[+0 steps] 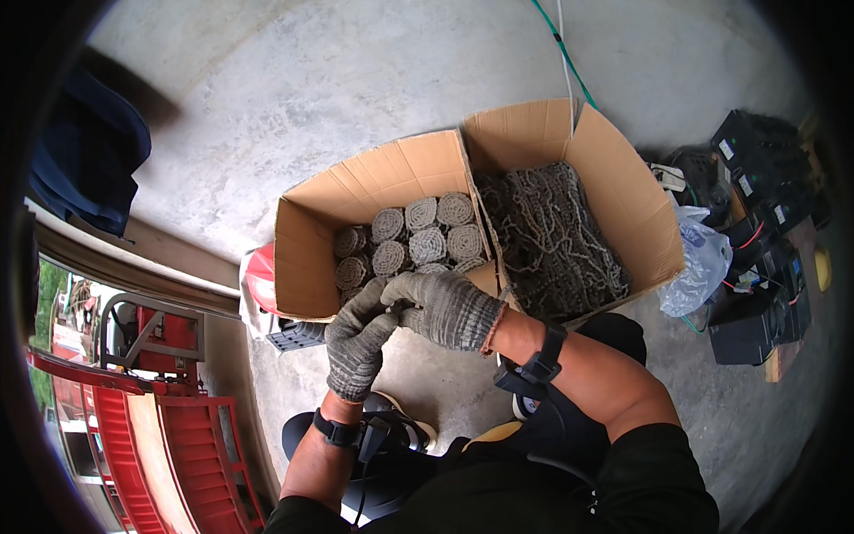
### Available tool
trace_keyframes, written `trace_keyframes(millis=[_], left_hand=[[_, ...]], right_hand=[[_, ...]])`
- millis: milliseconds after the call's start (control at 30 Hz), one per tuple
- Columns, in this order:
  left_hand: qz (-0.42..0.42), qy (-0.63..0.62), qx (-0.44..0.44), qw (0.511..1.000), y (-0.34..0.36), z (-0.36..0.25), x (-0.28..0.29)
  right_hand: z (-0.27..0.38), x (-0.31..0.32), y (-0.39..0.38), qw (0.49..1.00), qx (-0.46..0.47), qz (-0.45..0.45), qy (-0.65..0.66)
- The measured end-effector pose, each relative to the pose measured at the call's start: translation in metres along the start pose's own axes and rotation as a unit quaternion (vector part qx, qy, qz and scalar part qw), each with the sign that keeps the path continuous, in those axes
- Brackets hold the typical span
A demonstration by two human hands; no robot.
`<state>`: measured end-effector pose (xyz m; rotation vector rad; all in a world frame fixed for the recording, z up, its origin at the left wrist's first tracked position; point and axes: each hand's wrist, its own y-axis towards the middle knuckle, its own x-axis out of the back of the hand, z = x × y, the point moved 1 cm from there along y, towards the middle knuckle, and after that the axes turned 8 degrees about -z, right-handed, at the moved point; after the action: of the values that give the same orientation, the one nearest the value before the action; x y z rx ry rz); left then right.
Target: Inspecting and manipulating metal chain rolls while sitting on the floor of a workshop.
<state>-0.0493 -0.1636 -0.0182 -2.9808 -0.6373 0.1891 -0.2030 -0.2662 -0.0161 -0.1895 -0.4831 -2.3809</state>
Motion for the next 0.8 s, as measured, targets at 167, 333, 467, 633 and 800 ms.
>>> trace_keyframes(millis=[167,333,467,633,800], left_hand=[[0.0,-0.009,-0.011,1.0,0.002,0.007,0.002],[0.031,-0.054,0.005,0.998,0.006,0.01,0.001],[0.087,-0.13,0.022,0.987,0.007,0.01,0.0],[0.09,-0.133,0.028,0.987,0.005,0.016,0.001],[0.056,-0.133,0.018,0.989,0.003,0.008,-0.005]], right_hand=[[-0.002,0.0,0.0,1.0,-0.018,-0.009,0.017],[-0.003,0.001,0.002,0.999,0.024,-0.014,-0.023],[0.008,0.001,0.003,0.998,0.058,-0.026,-0.016],[0.012,0.004,0.004,0.995,0.093,-0.022,-0.041],[0.004,0.003,0.004,0.997,0.073,-0.02,-0.016]])
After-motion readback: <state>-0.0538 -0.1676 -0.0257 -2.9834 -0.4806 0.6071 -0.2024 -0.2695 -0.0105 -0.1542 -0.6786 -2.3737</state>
